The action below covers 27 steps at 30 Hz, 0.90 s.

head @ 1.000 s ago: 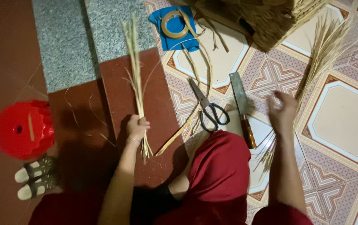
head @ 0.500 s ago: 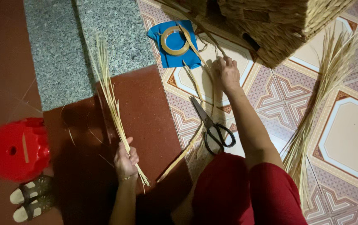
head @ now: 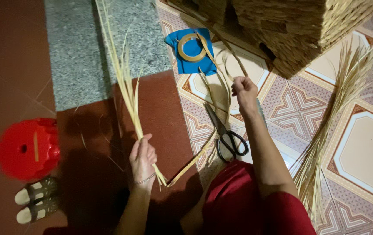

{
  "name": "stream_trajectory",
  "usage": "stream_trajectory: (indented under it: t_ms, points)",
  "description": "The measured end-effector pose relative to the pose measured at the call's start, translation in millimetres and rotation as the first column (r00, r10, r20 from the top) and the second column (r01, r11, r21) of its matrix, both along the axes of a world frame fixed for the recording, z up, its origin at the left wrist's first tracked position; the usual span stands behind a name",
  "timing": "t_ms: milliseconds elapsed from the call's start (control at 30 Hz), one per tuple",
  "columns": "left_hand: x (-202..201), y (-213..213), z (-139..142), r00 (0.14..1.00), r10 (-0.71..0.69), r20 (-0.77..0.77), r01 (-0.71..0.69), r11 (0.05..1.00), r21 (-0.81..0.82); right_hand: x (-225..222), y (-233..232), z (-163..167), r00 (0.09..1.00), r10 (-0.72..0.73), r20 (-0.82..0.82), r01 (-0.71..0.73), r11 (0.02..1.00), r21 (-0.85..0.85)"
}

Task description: The person sits on the floor and weaves dried plant fibers into a basket. They gather and align fibers, use scissors to trim excess, and tie the fibers together to form the basket structure.

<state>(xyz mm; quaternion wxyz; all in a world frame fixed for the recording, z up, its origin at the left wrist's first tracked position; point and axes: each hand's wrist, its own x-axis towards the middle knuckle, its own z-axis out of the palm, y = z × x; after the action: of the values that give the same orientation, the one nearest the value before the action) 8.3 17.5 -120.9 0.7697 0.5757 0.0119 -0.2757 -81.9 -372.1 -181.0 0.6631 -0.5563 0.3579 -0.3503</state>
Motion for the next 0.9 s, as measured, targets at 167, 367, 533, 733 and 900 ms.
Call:
stream_trajectory:
  t_ms: [167, 367, 533, 733, 900]
  points:
    - [-4.7, -9.9, 56.2, 0.977, -0.167, 0.13, 0.168, 0.986, 0.003, -21.0, 80.5, 56.7, 0.941, 0.31, 0.136, -0.311, 0.95, -0.012]
    - [21.2, 8.1, 123.9, 0.927, -0.375, 0.018, 0.374, 0.918, -0.131, -6.2, 177.9, 92.9, 0.802, 0.575, 0.161, -0.571, 0.818, -0.071]
    - [37.2, 45.4, 144.8, 0.841, -0.528, 0.118, 0.529, 0.848, 0.024, 9.5, 222.8, 102.4, 0.709, 0.683, 0.175, -0.679, 0.729, -0.092]
    - [37.8, 62.1, 135.1, 0.879, -0.475, -0.048, 0.476, 0.879, 0.028, 10.2, 234.3, 91.4, 0.681, 0.724, 0.114, -0.711, 0.69, -0.134]
    - [35.1, 53.0, 111.6, 0.906, -0.389, 0.165, 0.367, 0.918, 0.148, 7.2, 233.5, 85.5, 0.607, 0.792, 0.071, -0.786, 0.611, -0.095]
